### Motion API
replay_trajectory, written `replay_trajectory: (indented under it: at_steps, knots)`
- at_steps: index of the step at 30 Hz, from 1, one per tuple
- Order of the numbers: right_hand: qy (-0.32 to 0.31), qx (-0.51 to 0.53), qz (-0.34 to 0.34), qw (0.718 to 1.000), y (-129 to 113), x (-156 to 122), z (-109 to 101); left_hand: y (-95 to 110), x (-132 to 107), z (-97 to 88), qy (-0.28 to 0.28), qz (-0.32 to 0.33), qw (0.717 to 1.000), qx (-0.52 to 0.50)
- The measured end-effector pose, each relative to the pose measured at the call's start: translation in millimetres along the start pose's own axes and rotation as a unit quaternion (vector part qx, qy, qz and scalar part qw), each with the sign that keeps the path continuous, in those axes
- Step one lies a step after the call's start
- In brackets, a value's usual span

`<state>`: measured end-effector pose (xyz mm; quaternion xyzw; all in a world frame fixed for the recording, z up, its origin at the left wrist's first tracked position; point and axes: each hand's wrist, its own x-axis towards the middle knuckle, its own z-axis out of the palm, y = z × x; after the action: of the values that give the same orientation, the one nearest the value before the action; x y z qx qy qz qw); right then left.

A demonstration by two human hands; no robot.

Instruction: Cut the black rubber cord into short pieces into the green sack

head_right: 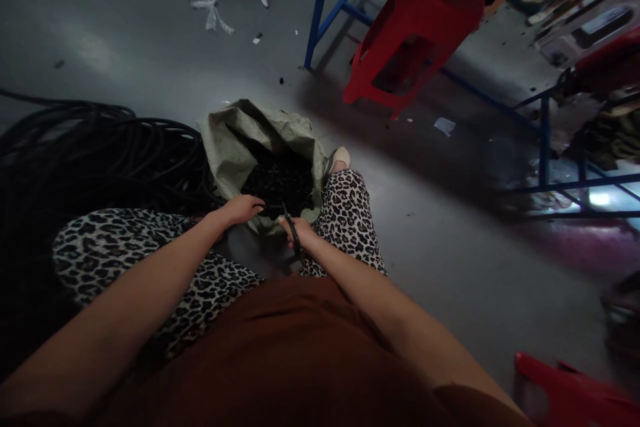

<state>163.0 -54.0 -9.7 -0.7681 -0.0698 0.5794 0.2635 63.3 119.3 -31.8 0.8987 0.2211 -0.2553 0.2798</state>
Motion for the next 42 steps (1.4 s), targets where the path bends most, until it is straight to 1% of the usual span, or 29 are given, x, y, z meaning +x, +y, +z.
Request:
replay_trajectory:
  at_steps: [5,10,17,21,25,31,35,38,42]
  knots:
    - [-0.038,0.025,0.015,0.999,-3.4,-1.2,1.1,0.0,2.6,-1.7,0.052,-0.013,0.998,-0.031]
    - [-0.068,0.036,0.011,0.997,-4.6,-0.3,4.9,2.0,3.4,-1.2,0.067,-0.014,0.996,-0.053]
    - [-0.061,0.048,0.022,0.997,-5.9,1.9,5.5,5.0,3.4,3.3,0.050,0.009,0.997,-0.062]
    - [-0.055,0.048,0.018,0.997,-6.6,1.4,5.7,5.2,4.4,4.2,0.043,0.014,0.997,-0.067]
    - [-0.052,0.049,0.022,0.997,-9.4,-1.7,5.5,3.7,5.5,5.6,0.046,0.022,0.996,-0.071]
    - [-0.053,0.045,0.004,0.998,-12.4,-5.9,4.6,2.6,5.8,6.4,0.040,0.027,0.996,-0.077]
    - [-0.033,0.034,-0.008,0.999,-12.6,-6.7,3.4,3.8,5.1,4.5,0.034,0.029,0.995,-0.084]
    - [-0.029,0.011,-0.022,0.999,-12.3,-6.4,2.0,3.8,4.8,3.3,0.030,0.034,0.996,-0.082]
    - [-0.020,0.004,-0.029,0.999,-12.4,-5.2,0.5,0.8,4.6,3.2,0.036,0.031,0.997,-0.065]
